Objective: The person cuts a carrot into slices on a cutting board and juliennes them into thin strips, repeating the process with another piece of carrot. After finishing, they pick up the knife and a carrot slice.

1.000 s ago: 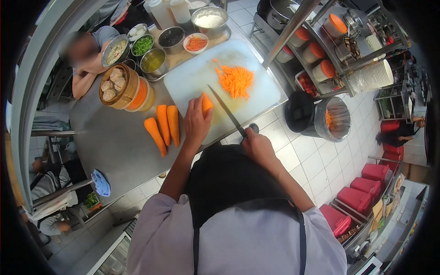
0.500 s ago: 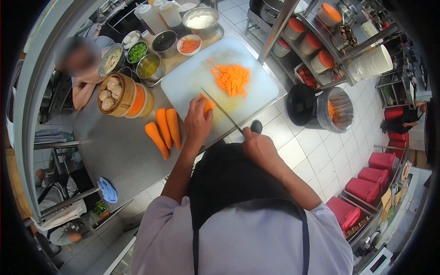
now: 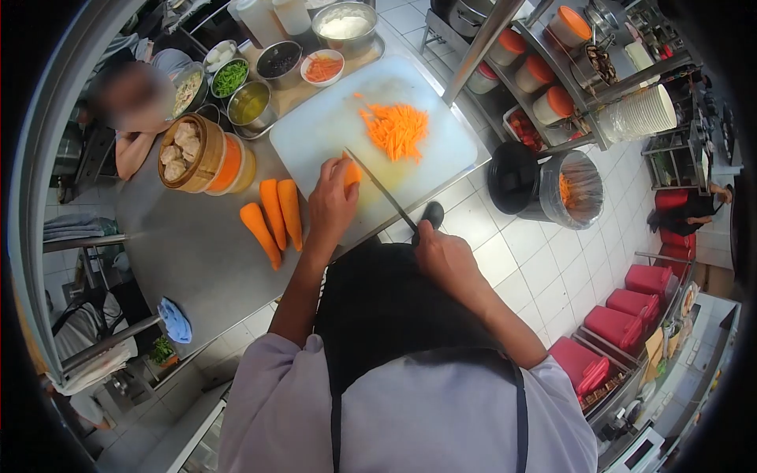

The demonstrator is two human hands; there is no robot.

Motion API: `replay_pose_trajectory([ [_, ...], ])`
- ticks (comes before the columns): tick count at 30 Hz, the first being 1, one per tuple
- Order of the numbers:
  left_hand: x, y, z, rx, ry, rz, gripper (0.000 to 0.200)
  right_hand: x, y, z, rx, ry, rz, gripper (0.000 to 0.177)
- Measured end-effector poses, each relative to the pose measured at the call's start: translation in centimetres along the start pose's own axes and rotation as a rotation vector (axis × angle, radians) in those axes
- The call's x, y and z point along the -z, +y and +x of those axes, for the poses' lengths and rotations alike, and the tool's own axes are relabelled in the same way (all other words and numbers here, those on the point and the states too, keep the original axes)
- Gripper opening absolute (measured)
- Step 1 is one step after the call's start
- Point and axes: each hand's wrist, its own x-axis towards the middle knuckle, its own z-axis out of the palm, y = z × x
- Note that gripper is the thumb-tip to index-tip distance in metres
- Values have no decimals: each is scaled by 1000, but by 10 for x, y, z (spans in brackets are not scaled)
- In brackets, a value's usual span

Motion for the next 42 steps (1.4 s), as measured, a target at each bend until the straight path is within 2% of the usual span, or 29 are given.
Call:
replay_pose_trajectory([
  [7, -4, -4, 1, 1, 37, -17, 41, -1, -2, 3, -8, 38, 56, 19],
  [14, -47, -21, 8, -27, 295, -26, 30, -5, -6, 6, -26, 30, 36, 18],
  [25, -50, -22, 4, -66, 299, 11, 25, -4, -6, 2, -37, -21, 33, 16],
  [34, -48, -21, 2, -55, 276, 45, 32, -3, -8, 4, -30, -40, 31, 16],
  [42, -50, -24, 2, -56, 270, 32, 31, 5, -13, 3, -40, -50, 27, 16],
])
